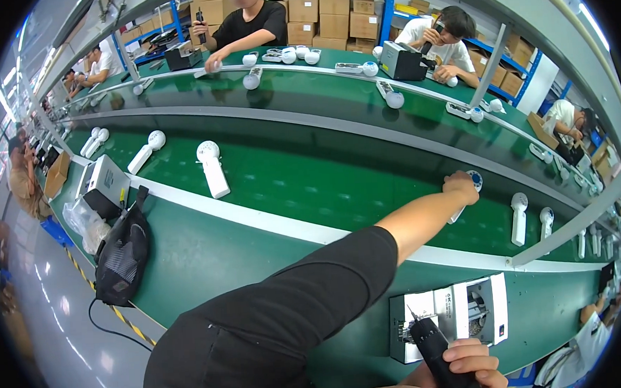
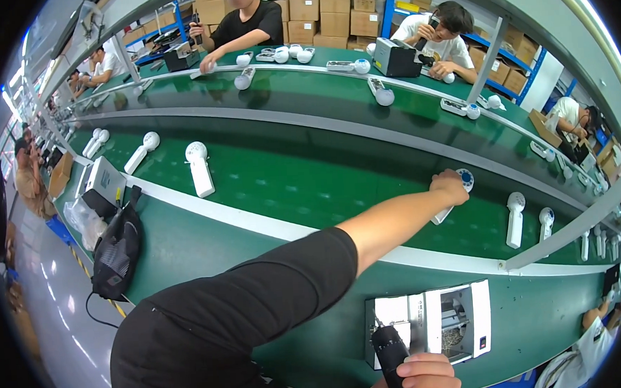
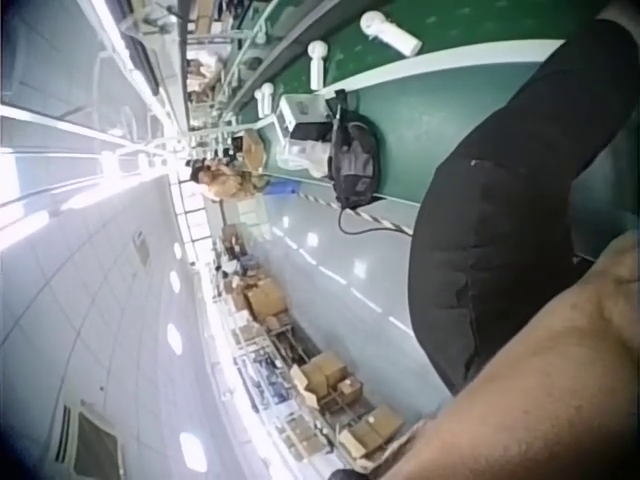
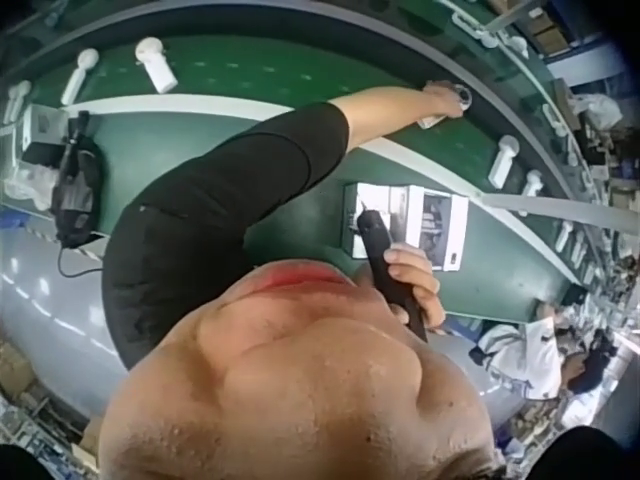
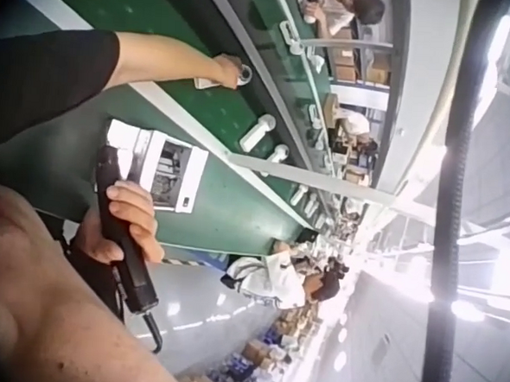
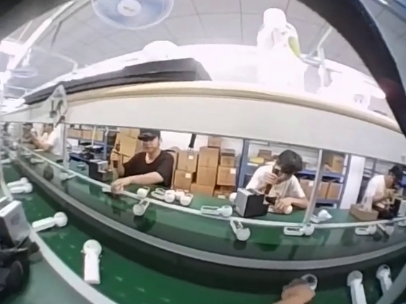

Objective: The recorder is assembling small handheld fans using an electric screwdriver on a production line.

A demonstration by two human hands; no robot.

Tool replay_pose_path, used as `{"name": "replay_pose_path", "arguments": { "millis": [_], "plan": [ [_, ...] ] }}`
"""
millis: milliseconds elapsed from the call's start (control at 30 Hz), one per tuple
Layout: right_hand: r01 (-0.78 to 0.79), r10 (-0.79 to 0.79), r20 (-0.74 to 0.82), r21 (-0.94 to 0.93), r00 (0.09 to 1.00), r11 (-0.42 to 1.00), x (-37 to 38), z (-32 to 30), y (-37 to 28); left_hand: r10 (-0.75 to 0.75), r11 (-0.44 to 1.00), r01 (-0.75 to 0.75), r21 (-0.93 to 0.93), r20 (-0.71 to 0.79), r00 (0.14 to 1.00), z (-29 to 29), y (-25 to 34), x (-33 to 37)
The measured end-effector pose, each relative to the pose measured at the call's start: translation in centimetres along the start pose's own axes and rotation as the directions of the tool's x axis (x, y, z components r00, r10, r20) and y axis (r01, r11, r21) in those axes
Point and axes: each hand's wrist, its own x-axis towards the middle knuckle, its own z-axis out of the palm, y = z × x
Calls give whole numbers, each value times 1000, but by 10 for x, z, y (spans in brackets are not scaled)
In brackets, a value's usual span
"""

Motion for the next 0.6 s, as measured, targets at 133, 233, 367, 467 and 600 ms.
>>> {"name": "replay_pose_path", "arguments": {
  "millis": [133, 233, 367, 467, 600],
  "plan": [
    [-38, 35, -61, -46, 997, 998, 0, 16, -7, 203, 933, -136, -332, 177, 963, -33, -36, 11],
    [-62, 61, -66, -9, 996, 998, 3, 15, -4, 219, 319, 293, -901, 371, 903, -85, -75, -12],
    [-62, 63, -52, 19, 997, 998, -3, 4, 4, 173, 53, 458, -887, 460, 871, -178, -133, -98],
    [-106, 118, -91, 132, 989, 986, 3, 8, 4, 180, 43, 471, -881, 471, 864, -213, -200, -152],
    [-404, 417, 67, 427, 907, 809, 29, -33, -5, 33, -70, 484, -872, 483, 875, -245, -220, -238]
  ]
}}
